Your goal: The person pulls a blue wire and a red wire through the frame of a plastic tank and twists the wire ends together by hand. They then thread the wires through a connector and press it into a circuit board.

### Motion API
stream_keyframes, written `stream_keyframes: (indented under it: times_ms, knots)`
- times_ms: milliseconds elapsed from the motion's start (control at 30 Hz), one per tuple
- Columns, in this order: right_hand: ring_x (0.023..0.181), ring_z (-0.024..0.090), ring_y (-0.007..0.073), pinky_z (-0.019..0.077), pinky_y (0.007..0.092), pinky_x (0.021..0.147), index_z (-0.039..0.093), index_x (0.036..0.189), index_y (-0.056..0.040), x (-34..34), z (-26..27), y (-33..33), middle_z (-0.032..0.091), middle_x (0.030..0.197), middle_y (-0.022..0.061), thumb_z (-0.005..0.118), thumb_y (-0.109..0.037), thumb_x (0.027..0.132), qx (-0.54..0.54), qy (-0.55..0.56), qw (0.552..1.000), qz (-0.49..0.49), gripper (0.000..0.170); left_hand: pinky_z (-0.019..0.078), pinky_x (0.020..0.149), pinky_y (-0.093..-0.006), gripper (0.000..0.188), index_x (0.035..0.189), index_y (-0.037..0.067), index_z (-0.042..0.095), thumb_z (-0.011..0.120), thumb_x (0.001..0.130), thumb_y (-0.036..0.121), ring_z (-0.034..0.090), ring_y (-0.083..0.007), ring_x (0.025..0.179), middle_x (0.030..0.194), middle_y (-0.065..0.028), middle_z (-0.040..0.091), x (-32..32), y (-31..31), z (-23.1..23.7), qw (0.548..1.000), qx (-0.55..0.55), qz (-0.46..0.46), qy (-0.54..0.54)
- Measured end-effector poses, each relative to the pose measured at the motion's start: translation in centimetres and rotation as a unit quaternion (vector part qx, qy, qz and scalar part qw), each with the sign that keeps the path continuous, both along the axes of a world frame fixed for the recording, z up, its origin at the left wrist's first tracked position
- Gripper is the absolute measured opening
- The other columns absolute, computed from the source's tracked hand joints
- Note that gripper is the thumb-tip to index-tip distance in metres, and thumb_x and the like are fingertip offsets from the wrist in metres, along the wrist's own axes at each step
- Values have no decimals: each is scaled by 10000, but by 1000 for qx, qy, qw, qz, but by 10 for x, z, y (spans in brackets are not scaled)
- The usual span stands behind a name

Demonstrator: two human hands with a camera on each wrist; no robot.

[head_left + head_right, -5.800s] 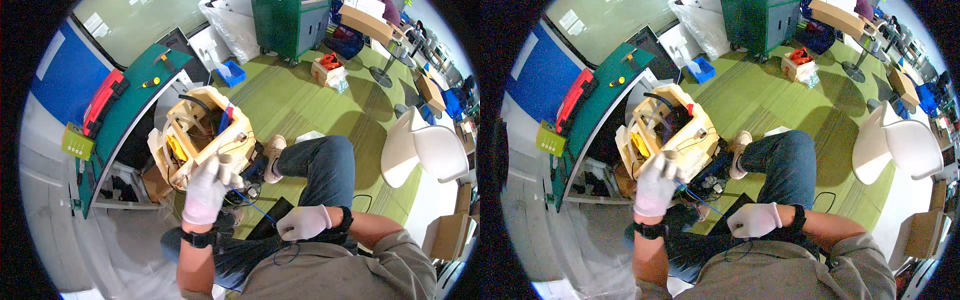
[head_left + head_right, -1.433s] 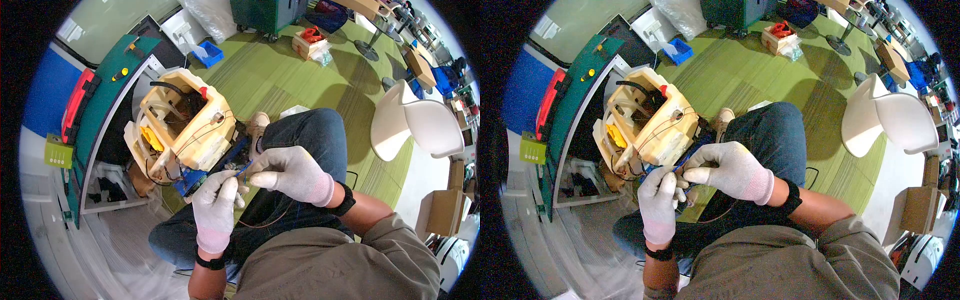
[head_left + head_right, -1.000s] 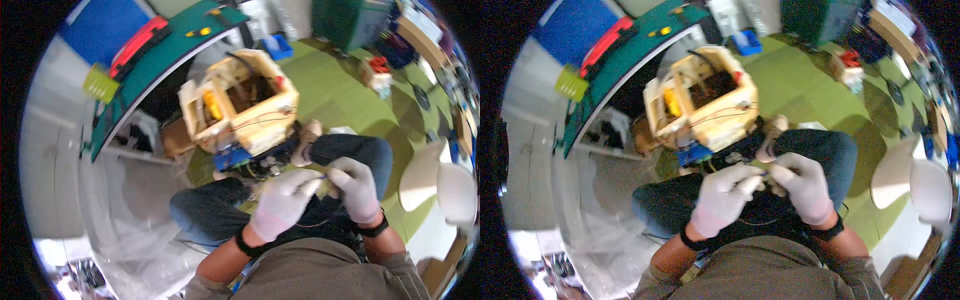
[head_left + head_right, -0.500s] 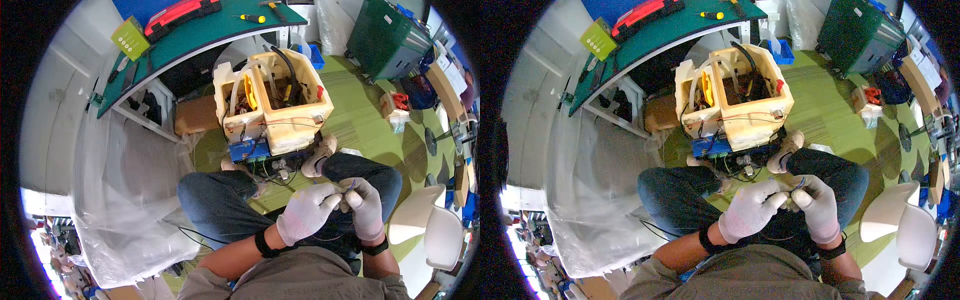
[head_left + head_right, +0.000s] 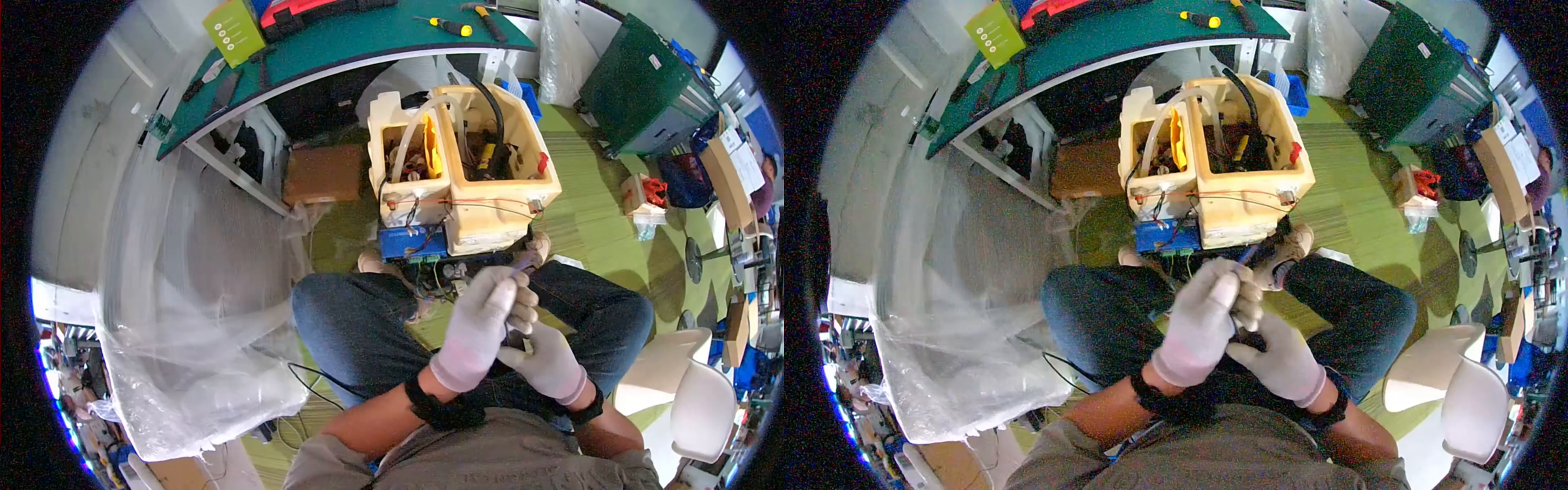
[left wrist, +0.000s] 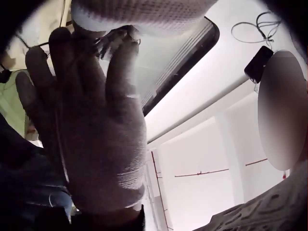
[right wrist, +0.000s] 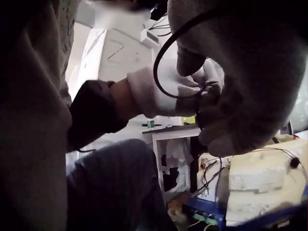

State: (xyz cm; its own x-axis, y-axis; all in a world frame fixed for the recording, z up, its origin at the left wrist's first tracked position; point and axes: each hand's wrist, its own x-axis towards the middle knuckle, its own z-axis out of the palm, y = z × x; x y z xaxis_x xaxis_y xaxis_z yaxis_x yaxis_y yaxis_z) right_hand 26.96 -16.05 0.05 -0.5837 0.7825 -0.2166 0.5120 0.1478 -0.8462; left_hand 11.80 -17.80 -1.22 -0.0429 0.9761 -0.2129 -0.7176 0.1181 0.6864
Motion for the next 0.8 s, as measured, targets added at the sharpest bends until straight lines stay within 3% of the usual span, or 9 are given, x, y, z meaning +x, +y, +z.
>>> stream_keyframes:
  times_ms: [67, 100, 167, 267, 333, 400, 567, 700, 800]
  knots:
    - [885, 649, 364, 514, 397, 756, 650, 1014, -25, 0, -3, 1, 670, 942, 188, 715, -274, 847, 3, -15, 997, 75, 307, 505, 667, -277, 197, 1093, 28, 517, 466, 1025, 206, 586, -139, 746, 922, -57, 600, -27, -2, 15, 999, 31, 1, 26]
    - [863, 650, 363, 515, 396, 746, 655, 997, -25, -2, 2, 2, 671, 915, 183, 698, -269, 863, -25, 7, 995, 98, 282, 490, 647, -266, 193, 1098, 34, 521, 482, 1012, 202, 569, -130, 754, 914, -42, 585, -44, -1, 14, 929, 99, 91, 344]
    - [771, 654, 344, 516, 392, 692, 663, 967, -31, 1, 13, 9, 664, 834, 163, 638, -272, 916, -1, 26, 990, 139, 248, 450, 593, -247, 216, 1151, 45, 512, 514, 968, 160, 502, -97, 743, 892, -14, 540, -78, -1, 16, 977, 35, 206, -31]
    - [736, 650, 341, 511, 395, 660, 662, 959, -34, 33, 29, 25, 653, 801, 163, 627, -303, 927, 16, -5, 986, 165, 273, 374, 537, -195, 211, 1199, 55, 480, 436, 997, 95, 400, -57, 615, 878, 5, 509, -168, -11, 39, 953, 141, 269, -18]
    - [729, 648, 341, 511, 386, 643, 664, 961, -43, 70, 44, 43, 647, 790, 170, 617, -351, 938, 2, -25, 985, 170, 312, 423, 666, -172, 312, 1222, 14, 495, 526, 912, 33, 511, -83, 773, 903, 12, 532, -264, -44, 13, 940, 146, 290, 107]
    - [755, 658, 317, 515, 382, 672, 674, 972, -46, 114, 66, 58, 660, 808, 161, 619, -407, 925, 39, -79, 986, 141, 368, 412, 736, -160, 409, 1198, -33, 481, 500, 789, -32, 504, -75, 773, 917, 7, 555, -311, -68, 0, 709, -10, 376, 597]
    - [669, 642, 187, 486, 298, 610, 675, 869, 17, 216, 111, 79, 659, 722, 107, 628, -129, 816, 187, -166, 966, -69, 162, 416, 927, -215, 521, 1237, -76, 495, 530, 717, -57, 590, -174, 1046, 1189, -114, 602, -475, -124, -57, 715, -173, 451, 506]
    - [650, 568, 104, 456, 262, 585, 659, 841, 30, 282, 122, 94, 624, 720, 66, 575, -108, 844, 184, -226, 932, -216, 161, 467, 943, -290, 580, 1268, -53, 515, 595, 694, -77, 588, -218, 1166, 1323, -140, 577, -544, -147, -95, 682, -277, 430, 523]
    - [658, 580, 128, 461, 275, 609, 655, 850, 23, 328, 111, 98, 627, 727, 77, 592, -120, 863, 234, -281, 904, -222, 156, 499, 916, -326, 640, 1311, -24, 502, 652, 689, -48, 589, -252, 1182, 1321, -158, 581, -601, -161, -110, 557, -352, 263, 704]
